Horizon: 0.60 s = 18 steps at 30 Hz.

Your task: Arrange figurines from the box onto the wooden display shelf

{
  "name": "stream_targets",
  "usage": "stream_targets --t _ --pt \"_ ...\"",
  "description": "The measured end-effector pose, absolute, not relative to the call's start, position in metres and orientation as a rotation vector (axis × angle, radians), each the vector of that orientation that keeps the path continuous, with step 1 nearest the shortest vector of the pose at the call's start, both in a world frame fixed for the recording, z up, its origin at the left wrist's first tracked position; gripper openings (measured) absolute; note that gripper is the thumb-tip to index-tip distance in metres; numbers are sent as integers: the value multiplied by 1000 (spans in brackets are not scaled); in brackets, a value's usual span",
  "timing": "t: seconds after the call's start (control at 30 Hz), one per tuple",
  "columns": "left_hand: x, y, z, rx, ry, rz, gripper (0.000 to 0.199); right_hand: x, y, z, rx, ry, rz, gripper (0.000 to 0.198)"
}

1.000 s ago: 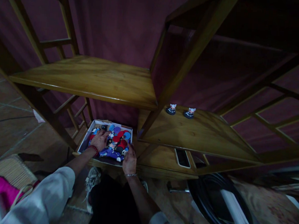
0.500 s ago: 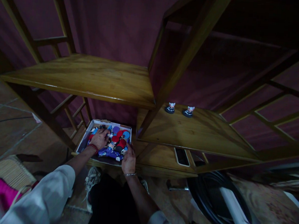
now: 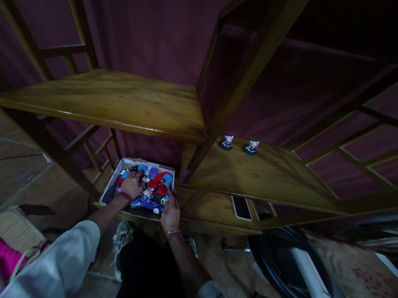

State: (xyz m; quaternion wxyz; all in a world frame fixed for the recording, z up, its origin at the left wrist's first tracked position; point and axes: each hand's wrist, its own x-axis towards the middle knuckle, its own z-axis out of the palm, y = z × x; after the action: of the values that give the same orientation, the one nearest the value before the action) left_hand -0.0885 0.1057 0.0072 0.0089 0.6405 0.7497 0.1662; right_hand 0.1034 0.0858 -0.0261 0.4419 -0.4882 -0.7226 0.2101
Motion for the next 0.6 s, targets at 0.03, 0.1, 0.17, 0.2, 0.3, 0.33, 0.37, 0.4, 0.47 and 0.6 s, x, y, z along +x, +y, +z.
stream_targets --t 0.03,0.1,0.17,0.2,0.3,0.33,0.37,0.4,0.47,0.6 --pt "-89 106 6 1990 2348 526 41 103 86 -26 -1215 -1794 520 53" --pt "-90 106 6 1990 2328 532 40 103 86 -24 -1221 -1802 522 53" --pt "-90 106 6 1988 2314 538 39 103 86 -23 -1223 -1807 527 53" --pt "-90 106 7 1980 2317 537 38 103 86 -22 -1221 -1808 529 54" --pt "-91 108 9 1977 2303 509 37 103 85 -22 -1212 -1804 527 54" --pt "-92 109 10 1983 2290 493 35 103 85 -21 -1209 -1806 526 54" --pt "-93 109 10 1989 2278 477 34 103 85 -21 -1209 -1809 525 54" --pt "-94 110 10 1991 2271 464 33 103 85 -21 -1208 -1812 524 54" --pt "-97 112 10 1980 2267 453 32 103 85 -20 -1209 -1812 526 53" --pt "-101 114 9 1943 2251 464 30 104 85 -20 -1207 -1814 541 54"
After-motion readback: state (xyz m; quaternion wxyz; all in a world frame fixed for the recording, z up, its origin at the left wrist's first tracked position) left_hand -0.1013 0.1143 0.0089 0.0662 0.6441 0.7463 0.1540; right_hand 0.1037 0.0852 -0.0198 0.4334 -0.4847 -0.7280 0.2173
